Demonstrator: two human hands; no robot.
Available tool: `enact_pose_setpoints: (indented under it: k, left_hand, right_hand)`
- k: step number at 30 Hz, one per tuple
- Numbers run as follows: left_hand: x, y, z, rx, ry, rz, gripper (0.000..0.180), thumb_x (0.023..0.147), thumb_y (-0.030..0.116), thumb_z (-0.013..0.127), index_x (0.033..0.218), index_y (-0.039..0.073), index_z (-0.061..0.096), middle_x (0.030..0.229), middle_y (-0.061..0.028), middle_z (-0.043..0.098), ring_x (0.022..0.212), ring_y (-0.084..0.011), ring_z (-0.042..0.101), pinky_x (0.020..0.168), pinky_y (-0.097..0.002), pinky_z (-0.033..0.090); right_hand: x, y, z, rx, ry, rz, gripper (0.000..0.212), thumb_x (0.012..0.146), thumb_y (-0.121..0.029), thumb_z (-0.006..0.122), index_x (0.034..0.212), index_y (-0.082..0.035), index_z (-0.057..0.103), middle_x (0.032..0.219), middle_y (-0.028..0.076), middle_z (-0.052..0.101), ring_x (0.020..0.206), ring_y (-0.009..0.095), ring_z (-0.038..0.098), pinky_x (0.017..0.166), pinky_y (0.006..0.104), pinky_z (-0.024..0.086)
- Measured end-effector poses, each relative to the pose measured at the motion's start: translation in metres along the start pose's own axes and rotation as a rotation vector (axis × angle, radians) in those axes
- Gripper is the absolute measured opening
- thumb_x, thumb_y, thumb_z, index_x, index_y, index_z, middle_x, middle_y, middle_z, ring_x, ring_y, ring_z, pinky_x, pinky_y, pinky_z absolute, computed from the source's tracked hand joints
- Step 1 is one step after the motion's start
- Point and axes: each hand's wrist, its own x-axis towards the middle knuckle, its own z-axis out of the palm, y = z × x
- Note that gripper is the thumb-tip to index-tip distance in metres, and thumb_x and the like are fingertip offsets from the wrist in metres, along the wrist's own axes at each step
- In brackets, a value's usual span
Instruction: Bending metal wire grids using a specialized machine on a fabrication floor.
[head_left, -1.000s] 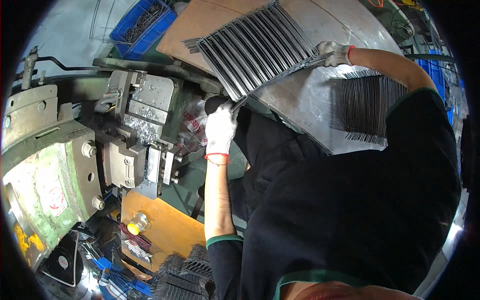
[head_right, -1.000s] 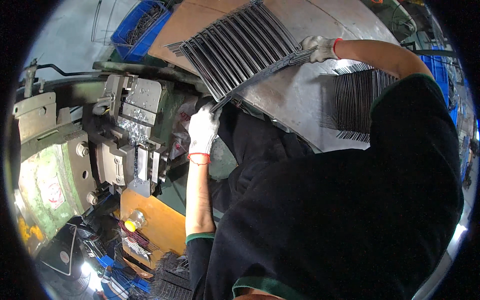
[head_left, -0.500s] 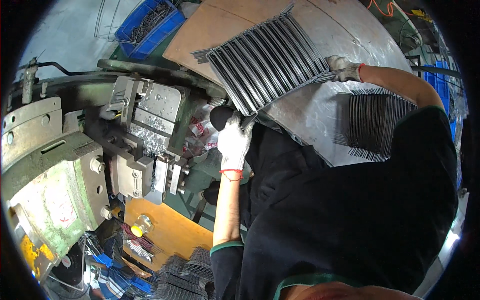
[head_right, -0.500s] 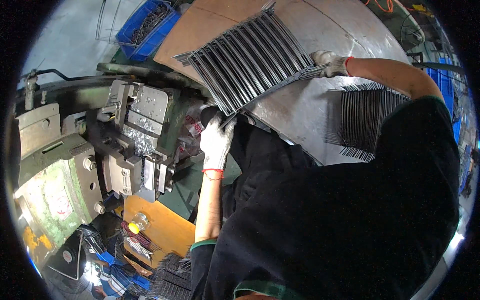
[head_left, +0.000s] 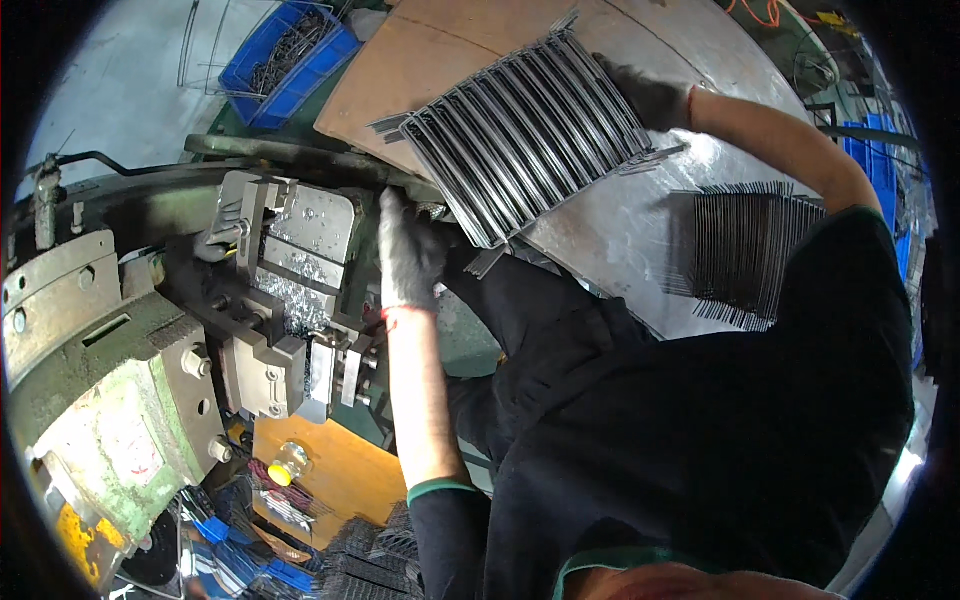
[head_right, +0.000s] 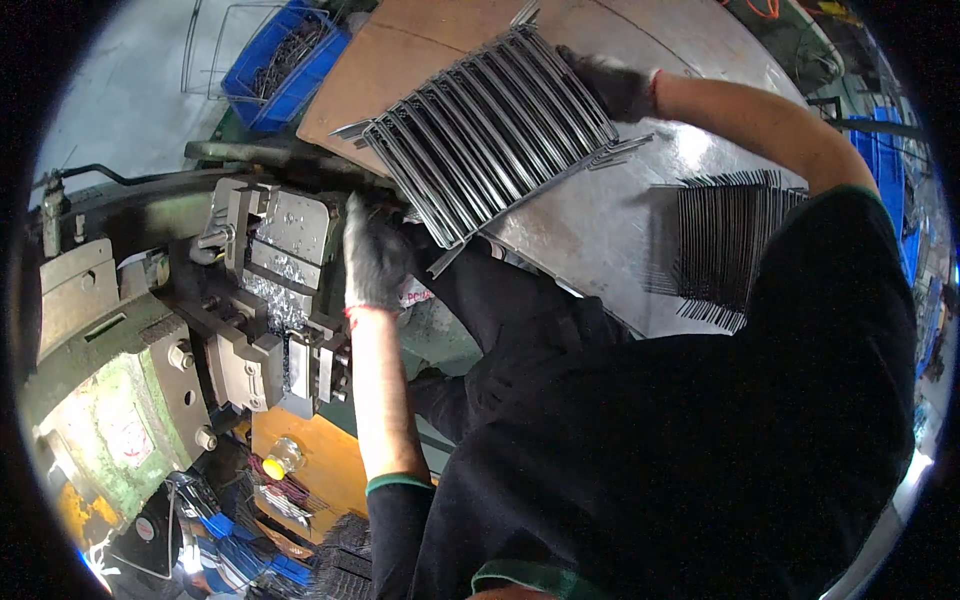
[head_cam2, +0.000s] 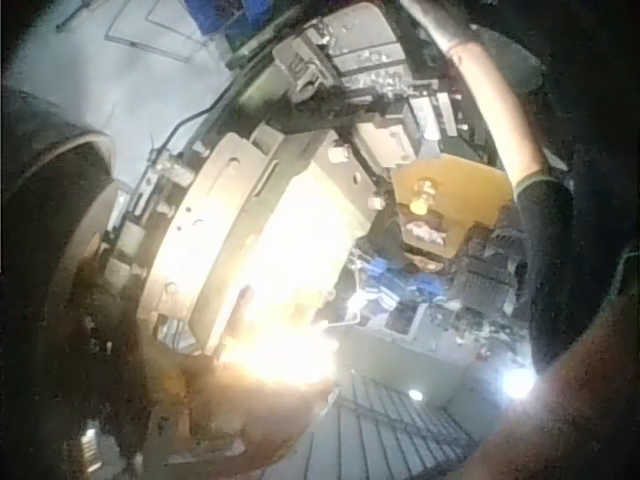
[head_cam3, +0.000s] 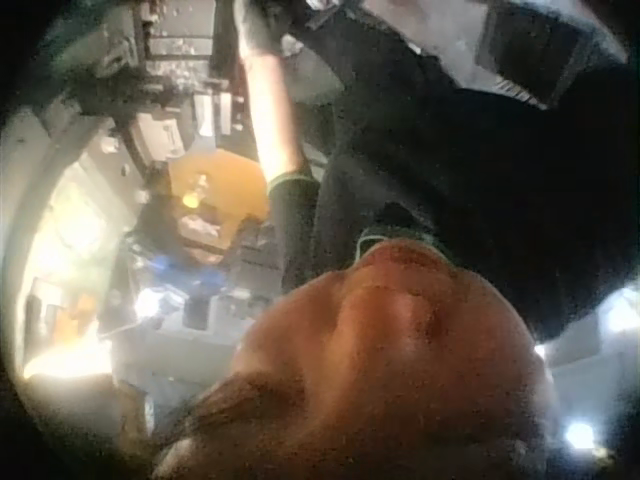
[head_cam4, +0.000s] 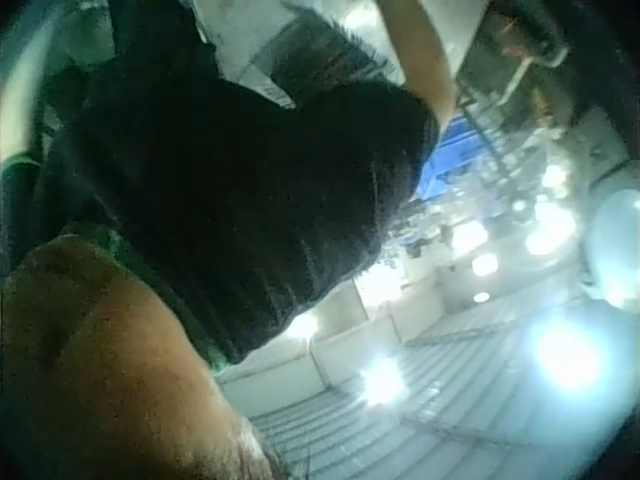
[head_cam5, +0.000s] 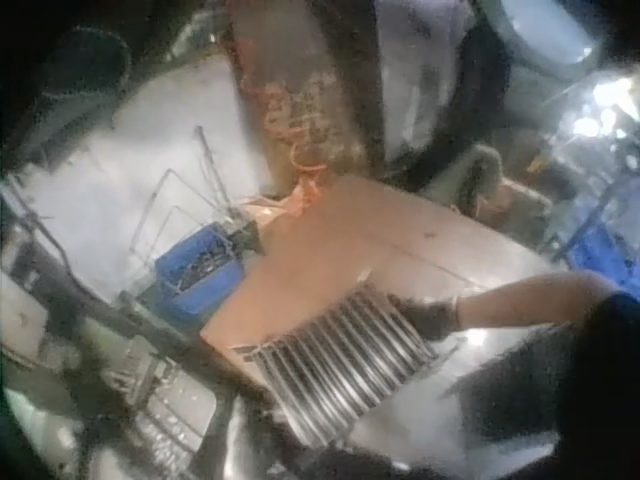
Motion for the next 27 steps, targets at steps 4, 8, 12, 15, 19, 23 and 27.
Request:
enact_pose_setpoints:
  k: [4, 8, 12, 15, 19, 23, 27]
  left_hand:
    - [0.027, -0.021, 0.047, 0.067, -0.005, 0.005, 0.06, 0.094, 0.055, 0.036, 0.131, 0.01, 0.049, 0.129, -0.0065, 0.053, 0.113, -0.021, 0.053, 0.095, -0.034, 0.047]
    - [0.024, -0.011, 0.055, -0.072, 0.027, -0.157, 0.058, 0.097, 0.052, 0.03, 0.131, 0.01, 0.048, 0.123, -0.0077, 0.057, 0.105, -0.0198, 0.059, 0.086, -0.032, 0.053]
    - [0.005, -0.003, 0.061, -0.061, -0.076, -0.126, 0.068, 0.093, 0.062, 0.03, 0.14, 0.014, 0.038, 0.138, -0.0057, 0.045, 0.121, -0.0212, 0.048, 0.101, -0.0359, 0.043]
    - [0.023, -0.021, 0.033, -0.096, -0.209, -0.102, 0.081, 0.086, 0.071, 0.031, 0.145, 0.015, 0.029, 0.145, -0.006, 0.036, 0.13, -0.0237, 0.038, 0.11, -0.0384, 0.032]
    - [0.023, -0.01, 0.028, -0.111, -0.204, -0.132, 0.09, 0.081, 0.077, 0.032, 0.145, 0.014, 0.029, 0.145, -0.0112, 0.035, 0.13, -0.0293, 0.037, 0.11, -0.041, 0.03]
    - [0.014, -0.006, 0.032, -0.025, -0.111, -0.065, 0.085, 0.084, 0.073, 0.033, 0.143, 0.012, 0.031, 0.143, -0.0127, 0.037, 0.127, -0.029, 0.042, 0.107, -0.0422, 0.035]
    - [0.016, -0.018, 0.044, -0.114, -0.128, -0.092, 0.066, 0.094, 0.059, 0.034, 0.141, 0.013, 0.036, 0.139, -0.0073, 0.043, 0.121, -0.0219, 0.048, 0.101, -0.0352, 0.042]
  right_hand:
    - [0.007, 0.024, 0.018, -0.023, -0.026, -0.148, 0.045, 0.094, -0.048, 0.046, 0.113, -0.009, 0.059, 0.102, 0.009, 0.065, 0.092, 0.018, 0.061, 0.087, 0.0363, 0.049]
    - [0.009, 0.014, 0.008, -0.372, -0.089, -0.228, 0.048, 0.093, -0.048, 0.045, 0.119, -0.009, 0.056, 0.115, 0.011, 0.06, 0.104, 0.02, 0.057, 0.094, 0.036, 0.044]
    - [-0.029, 0.004, 0.044, -0.036, -0.308, -0.051, 0.059, 0.093, -0.057, 0.036, 0.128, -0.012, 0.051, 0.126, 0.009, 0.055, 0.104, 0.019, 0.059, 0.086, 0.0346, 0.051]
    - [-0.037, 0.015, 0.057, 0.033, -0.257, -0.039, 0.064, 0.093, -0.062, 0.033, 0.131, -0.013, 0.049, 0.128, 0.009, 0.055, 0.103, 0.018, 0.059, 0.083, 0.0341, 0.053]
    - [-0.054, 0.009, 0.06, -0.47, -0.115, -0.303, 0.072, 0.09, -0.066, 0.03, 0.134, -0.011, 0.046, 0.127, 0.011, 0.055, 0.104, 0.018, 0.059, 0.082, 0.034, 0.053]
    - [-0.039, 0.02, 0.045, -0.326, -0.112, -0.142, 0.068, 0.092, -0.062, 0.032, 0.132, -0.008, 0.046, 0.124, 0.011, 0.056, 0.103, 0.016, 0.06, 0.084, 0.033, 0.053]
    - [-0.052, 0.018, 0.076, -0.059, -0.079, -0.135, 0.05, 0.094, -0.046, 0.047, 0.125, -0.007, 0.052, 0.113, 0.01, 0.063, 0.092, 0.012, 0.064, 0.08, 0.0294, 0.056]
